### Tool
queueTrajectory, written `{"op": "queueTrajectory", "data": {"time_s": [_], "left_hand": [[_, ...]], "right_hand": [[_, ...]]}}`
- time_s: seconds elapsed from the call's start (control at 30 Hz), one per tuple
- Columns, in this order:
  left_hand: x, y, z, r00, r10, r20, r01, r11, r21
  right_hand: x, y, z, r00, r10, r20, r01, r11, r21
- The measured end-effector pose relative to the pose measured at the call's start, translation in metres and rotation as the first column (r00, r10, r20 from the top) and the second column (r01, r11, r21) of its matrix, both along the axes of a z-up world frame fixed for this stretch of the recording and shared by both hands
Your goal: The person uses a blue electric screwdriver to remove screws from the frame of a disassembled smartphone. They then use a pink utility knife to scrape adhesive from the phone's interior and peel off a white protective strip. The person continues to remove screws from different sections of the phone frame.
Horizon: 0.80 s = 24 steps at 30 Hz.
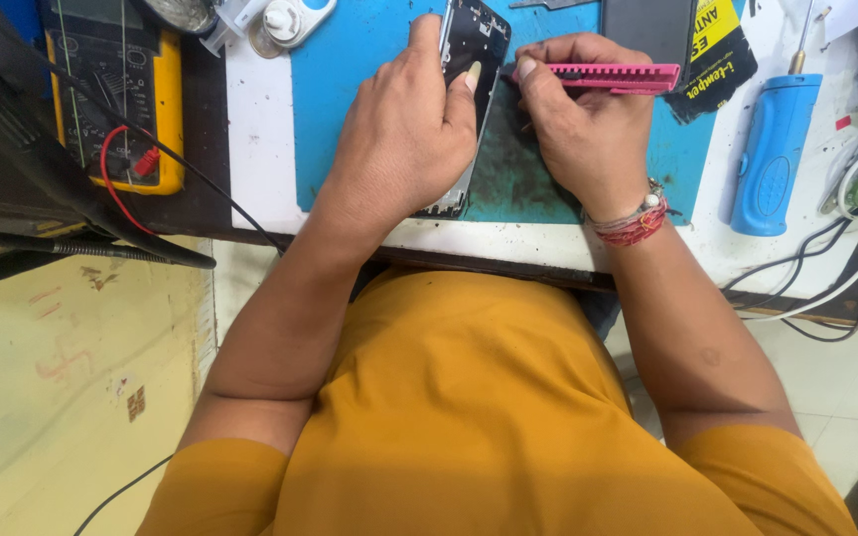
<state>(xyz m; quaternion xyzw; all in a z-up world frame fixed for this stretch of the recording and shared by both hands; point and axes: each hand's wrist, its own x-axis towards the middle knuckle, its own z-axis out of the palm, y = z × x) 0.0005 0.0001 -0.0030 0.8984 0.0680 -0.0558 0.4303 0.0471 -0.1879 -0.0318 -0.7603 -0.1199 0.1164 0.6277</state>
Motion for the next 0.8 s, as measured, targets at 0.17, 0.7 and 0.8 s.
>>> {"op": "queueTrajectory", "data": {"time_s": [0.17,0.7,0.8], "left_hand": [[-0.001,0.0,-0.002,0.999,-0.003,0.053,0.003,1.0,0.01],[-0.002,0.001,-0.002,0.999,-0.013,0.044,0.012,1.0,0.014],[-0.001,0.0,-0.001,1.0,-0.012,0.019,0.012,1.0,0.026]], "right_hand": [[-0.007,-0.002,0.0,1.0,0.004,0.005,-0.004,1.0,0.022],[0.003,0.003,-0.006,0.997,-0.079,-0.001,0.079,0.996,0.048],[0.002,0.0,-0.01,0.998,-0.043,0.051,0.04,0.998,0.057]]}}
